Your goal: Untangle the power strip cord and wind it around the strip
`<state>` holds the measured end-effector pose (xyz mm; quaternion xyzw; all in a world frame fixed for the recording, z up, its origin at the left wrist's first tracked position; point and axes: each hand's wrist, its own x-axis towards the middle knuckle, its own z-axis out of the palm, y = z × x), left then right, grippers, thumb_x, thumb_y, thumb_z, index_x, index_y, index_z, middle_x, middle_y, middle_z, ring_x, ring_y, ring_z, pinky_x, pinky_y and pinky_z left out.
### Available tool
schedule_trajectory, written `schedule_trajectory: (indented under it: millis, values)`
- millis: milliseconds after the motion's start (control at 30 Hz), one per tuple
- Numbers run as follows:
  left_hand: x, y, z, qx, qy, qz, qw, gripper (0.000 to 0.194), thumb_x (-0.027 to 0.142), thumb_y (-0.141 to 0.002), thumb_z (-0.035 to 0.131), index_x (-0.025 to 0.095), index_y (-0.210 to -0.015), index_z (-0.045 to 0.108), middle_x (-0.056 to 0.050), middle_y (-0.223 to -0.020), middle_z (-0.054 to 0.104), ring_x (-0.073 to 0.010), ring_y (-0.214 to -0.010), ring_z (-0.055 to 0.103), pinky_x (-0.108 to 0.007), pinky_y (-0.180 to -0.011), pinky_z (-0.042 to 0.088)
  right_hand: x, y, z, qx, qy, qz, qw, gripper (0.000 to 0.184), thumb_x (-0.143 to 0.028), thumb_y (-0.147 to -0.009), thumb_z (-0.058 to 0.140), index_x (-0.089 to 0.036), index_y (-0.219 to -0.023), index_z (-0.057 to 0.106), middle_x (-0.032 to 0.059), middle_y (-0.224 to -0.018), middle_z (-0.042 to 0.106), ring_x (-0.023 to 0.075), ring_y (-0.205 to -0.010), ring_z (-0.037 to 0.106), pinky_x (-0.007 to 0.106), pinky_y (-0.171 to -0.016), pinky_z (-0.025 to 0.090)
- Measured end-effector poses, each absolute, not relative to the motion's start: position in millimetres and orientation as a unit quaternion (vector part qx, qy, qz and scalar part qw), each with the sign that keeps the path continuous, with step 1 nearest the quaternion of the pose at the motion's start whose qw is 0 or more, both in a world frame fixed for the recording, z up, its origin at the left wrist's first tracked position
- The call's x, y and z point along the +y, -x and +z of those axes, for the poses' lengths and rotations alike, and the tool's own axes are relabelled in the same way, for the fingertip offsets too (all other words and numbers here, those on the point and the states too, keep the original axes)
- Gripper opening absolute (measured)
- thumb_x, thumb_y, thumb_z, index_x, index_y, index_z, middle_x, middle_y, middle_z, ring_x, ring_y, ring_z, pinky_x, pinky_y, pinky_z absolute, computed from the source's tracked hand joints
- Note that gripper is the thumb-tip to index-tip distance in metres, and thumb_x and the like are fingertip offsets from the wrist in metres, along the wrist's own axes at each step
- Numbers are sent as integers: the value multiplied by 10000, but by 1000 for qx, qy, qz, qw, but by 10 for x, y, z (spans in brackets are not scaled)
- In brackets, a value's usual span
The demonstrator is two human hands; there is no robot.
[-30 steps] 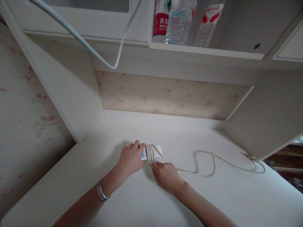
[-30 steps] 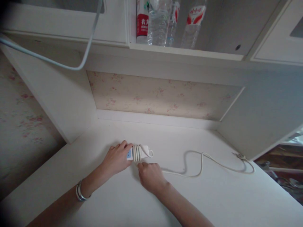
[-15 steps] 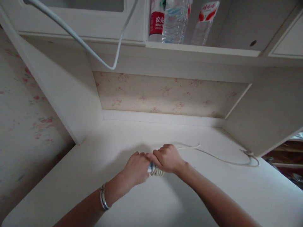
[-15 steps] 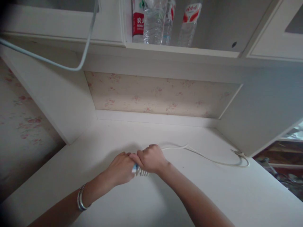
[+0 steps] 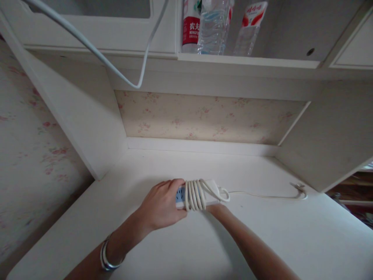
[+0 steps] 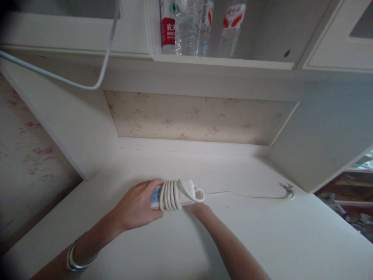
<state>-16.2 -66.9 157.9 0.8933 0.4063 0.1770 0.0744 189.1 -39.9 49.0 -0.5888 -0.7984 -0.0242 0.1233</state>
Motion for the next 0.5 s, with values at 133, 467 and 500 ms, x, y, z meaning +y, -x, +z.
schedule_trajectory:
  millis: [133,467,500]
  values:
    - [-508,109,1543,494,-851,175,-11,407,286,-698,601,226,-1080,475,-54,-975,631,-236,-906,588,-334,-801,410,-680,-1720,432,-772,628,-19,101,424,-305,-951,246,-199,-863,647,56,-693,684,165,-581,597,241,-555,344]
    - [-350,-119,950,482,-862,116,-111,342,236,-780,555,192,-1115,502,-89,-962,605,-252,-883,574,-378,-770,406,-853,-1656,918,-834,470,-208,199,369,-278,-922,368,-175,-627,565,17,-543,614,110,-493,510,284,-557,215]
    - [-366,-138,911,468,-871,107,-102,307,219,-789,540,189,-1095,517,-86,-959,607,-243,-886,572,-374,-780,405,-804,-1675,962,-839,454,-218,206,366,-274,-917,377,-173,-620,567,15,-533,610,106,-484,499,288,-557,209]
